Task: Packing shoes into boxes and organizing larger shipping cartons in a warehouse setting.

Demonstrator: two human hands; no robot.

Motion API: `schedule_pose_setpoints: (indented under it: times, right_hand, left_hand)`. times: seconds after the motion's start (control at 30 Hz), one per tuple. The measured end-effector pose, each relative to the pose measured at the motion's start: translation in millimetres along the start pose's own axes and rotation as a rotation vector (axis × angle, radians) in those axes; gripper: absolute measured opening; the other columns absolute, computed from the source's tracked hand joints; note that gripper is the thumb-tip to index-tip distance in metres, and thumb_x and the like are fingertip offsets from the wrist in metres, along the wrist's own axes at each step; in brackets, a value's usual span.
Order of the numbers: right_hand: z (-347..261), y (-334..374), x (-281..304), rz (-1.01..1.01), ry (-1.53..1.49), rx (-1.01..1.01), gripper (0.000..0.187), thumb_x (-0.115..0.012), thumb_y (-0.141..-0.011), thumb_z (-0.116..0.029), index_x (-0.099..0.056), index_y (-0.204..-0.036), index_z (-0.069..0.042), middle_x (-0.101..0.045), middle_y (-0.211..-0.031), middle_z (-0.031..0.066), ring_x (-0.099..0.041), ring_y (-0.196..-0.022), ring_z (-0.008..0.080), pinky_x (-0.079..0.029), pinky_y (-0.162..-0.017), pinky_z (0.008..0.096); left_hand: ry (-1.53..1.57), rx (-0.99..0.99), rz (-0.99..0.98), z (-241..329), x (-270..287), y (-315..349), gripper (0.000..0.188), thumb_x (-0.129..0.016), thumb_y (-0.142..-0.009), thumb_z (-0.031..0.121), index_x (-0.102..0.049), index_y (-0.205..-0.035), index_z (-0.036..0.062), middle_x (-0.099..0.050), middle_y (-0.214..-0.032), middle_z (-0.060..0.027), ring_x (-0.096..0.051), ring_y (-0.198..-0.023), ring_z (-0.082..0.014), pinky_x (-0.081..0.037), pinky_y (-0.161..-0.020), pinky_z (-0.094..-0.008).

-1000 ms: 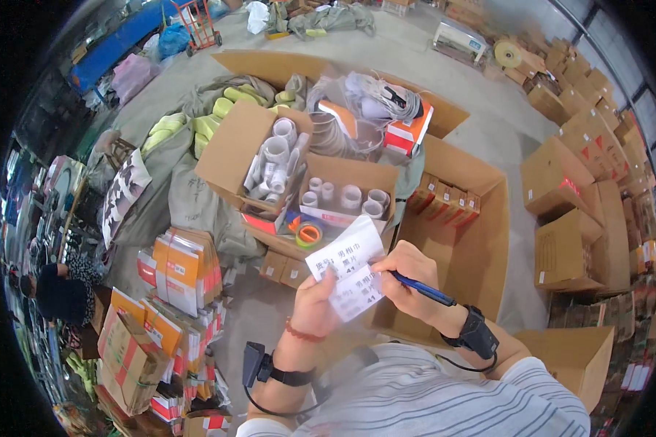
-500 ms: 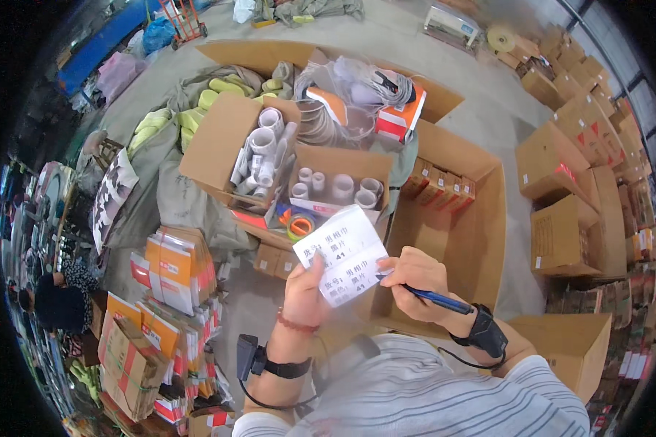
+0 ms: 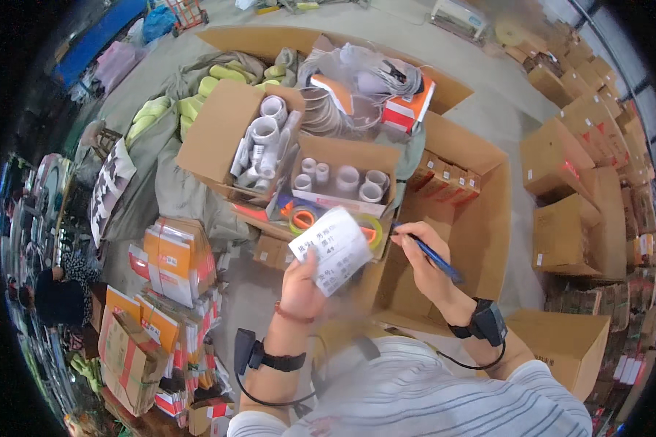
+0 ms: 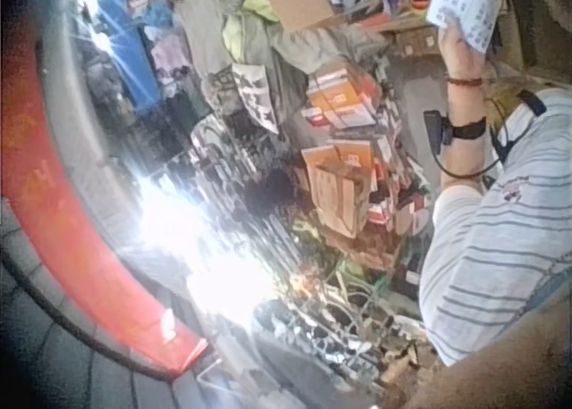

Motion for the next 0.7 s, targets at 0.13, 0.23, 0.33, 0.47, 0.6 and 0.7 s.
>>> schedule_pose_setpoints:
  times: [0.13, 0.23, 0.33, 0.47, 0.6, 0.7]
  right_hand:
    - [131.4, 29.6, -21.6, -0.147, 0.095, -0.439, 0.018, -0.052, -0.09, -0.019, -0.053, -0.096, -0.001, -0.06, -0.077, 0.0068, -0.058, -0.068, 0.0108, -0.047, -0.061, 0.0277]
    - [203.9, 46.8, -47.7, -0.212, 0.215, -0.693, 0.023, -0.053, -0.088, -0.019, -0.051, -0.099, 0.001, -0.062, -0.079, 0.0125, -0.062, -0.063, 0.0172, -0.047, -0.06, 0.0303]
    - [254.7, 34.7, -73.8, -0.124, 0.205, -0.755, 0.027, -0.054, -0.085, -0.018, -0.05, -0.099, 0.004, -0.063, -0.082, 0.0207, -0.064, -0.064, 0.0266, -0.049, -0.063, 0.0357]
    - [308.7, -19.8, -88.3, -0.036, 0.62, -0.472, 0.032, -0.052, -0.084, -0.02, -0.049, -0.101, 0.006, -0.061, -0.085, 0.0276, -0.062, -0.077, 0.0399, -0.048, -0.068, 0.0459]
    - [355.7, -64.7, -73.9, 0.042, 0.646, -0.558, 0.032, -0.049, -0.083, -0.012, -0.045, -0.109, 0.007, -0.064, -0.075, 0.0194, -0.063, -0.066, 0.0312, -0.049, -0.06, 0.0387]
    - [348.1, -70.4, -84.9, 0.074, 0.415, -0.677, 0.037, -0.055, -0.082, -0.021, -0.049, -0.108, 0.004, -0.06, -0.088, 0.0299, -0.058, -0.088, 0.044, -0.045, -0.076, 0.049]
  left_hand:
    - [-0.011, 0.114, 0.264, -21.4, 98.6, 9.1, 0.041, -0.032, -0.098, 0.02, -0.032, -0.132, -0.0017, -0.043, -0.131, -0.0174, -0.045, -0.119, -0.0349, -0.038, -0.099, -0.0487]
    - [-0.008, 0.179, 0.349, -37.6, 147.3, 37.3, 0.042, -0.029, -0.099, 0.023, -0.033, -0.132, -0.0012, -0.046, -0.129, -0.0172, -0.046, -0.118, -0.0325, -0.039, -0.099, -0.0458]
    - [-0.031, 0.218, 0.438, -50.9, 187.3, 70.8, 0.043, -0.031, -0.098, 0.025, -0.031, -0.134, 0.0004, -0.046, -0.128, -0.0167, -0.047, -0.117, -0.033, -0.041, -0.096, -0.0465]
    - [-0.361, 0.283, 0.525, -53.5, 232.4, 95.4, 0.046, -0.039, -0.096, 0.016, -0.025, -0.137, 0.0022, -0.047, -0.126, -0.0159, -0.052, -0.112, -0.0307, -0.045, -0.093, -0.0436]
    - [-0.547, 0.137, 0.625, -49.2, 250.4, 83.1, 0.05, -0.045, -0.092, 0.005, -0.025, -0.138, 0.0023, -0.049, -0.123, -0.0146, -0.056, -0.104, -0.0253, -0.047, -0.09, -0.0388]
    - [-0.744, -0.129, 0.638, -21.1, 247.4, 77.0, 0.049, -0.049, -0.089, 0.0, -0.032, -0.135, -0.0005, -0.052, -0.118, -0.013, -0.057, -0.098, -0.0207, -0.047, -0.087, -0.0336]
Point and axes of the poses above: each hand's wrist, its own y-axis away from the middle knuckle, its own x-axis out of the back of the hand, z = x × y, the point moved 8 cm from there along -y, towards the middle knuckle
